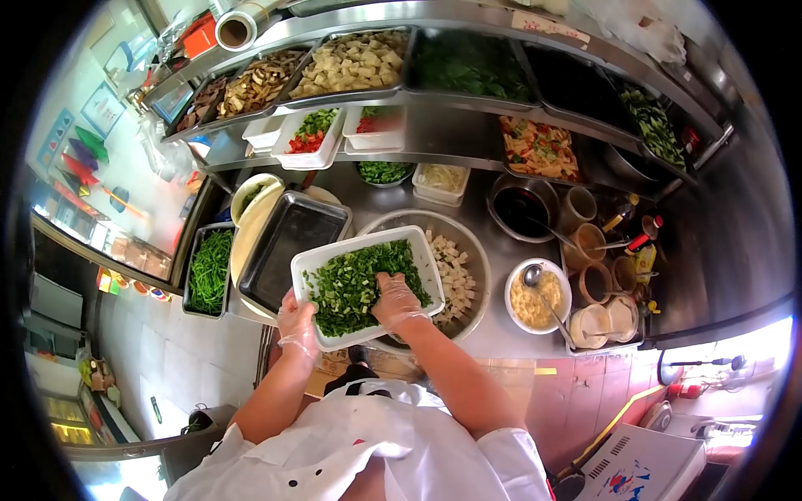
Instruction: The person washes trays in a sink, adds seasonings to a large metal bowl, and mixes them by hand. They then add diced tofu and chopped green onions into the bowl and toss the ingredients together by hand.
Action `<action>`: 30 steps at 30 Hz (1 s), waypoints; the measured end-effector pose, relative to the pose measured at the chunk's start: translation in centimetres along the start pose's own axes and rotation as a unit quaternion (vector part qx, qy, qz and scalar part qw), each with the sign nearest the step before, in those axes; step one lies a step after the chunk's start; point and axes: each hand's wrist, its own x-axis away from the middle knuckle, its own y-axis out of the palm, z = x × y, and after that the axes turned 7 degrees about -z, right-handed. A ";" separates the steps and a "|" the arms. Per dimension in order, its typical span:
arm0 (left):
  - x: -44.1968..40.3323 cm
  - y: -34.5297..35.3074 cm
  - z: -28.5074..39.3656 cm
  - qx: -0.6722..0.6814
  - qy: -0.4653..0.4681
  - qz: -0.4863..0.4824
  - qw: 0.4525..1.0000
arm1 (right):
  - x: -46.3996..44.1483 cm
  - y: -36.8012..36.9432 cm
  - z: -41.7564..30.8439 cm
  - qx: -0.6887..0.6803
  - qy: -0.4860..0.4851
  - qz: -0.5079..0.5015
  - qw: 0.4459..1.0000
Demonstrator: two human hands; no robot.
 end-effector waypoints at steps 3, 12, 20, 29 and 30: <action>0.3 -0.7 0.2 -0.017 -0.012 0.016 1.000 | -0.5 -0.3 0.3 -0.057 -0.033 0.023 0.998; -1.4 -5.7 4.2 -0.017 -0.069 0.066 0.995 | 1.7 -9.6 -3.3 -0.114 -0.094 0.205 0.968; -9.4 -18.3 5.8 -0.012 -0.083 0.097 0.992 | -1.4 0.7 5.7 0.115 0.132 0.073 0.982; -19.3 -28.1 5.8 0.230 -0.120 -0.125 0.958 | -0.6 -4.0 -4.1 -0.102 0.102 0.197 0.970; -21.2 -28.9 3.8 0.185 -0.122 -0.084 0.971 | -0.6 -4.6 -6.4 -0.127 0.098 0.248 0.955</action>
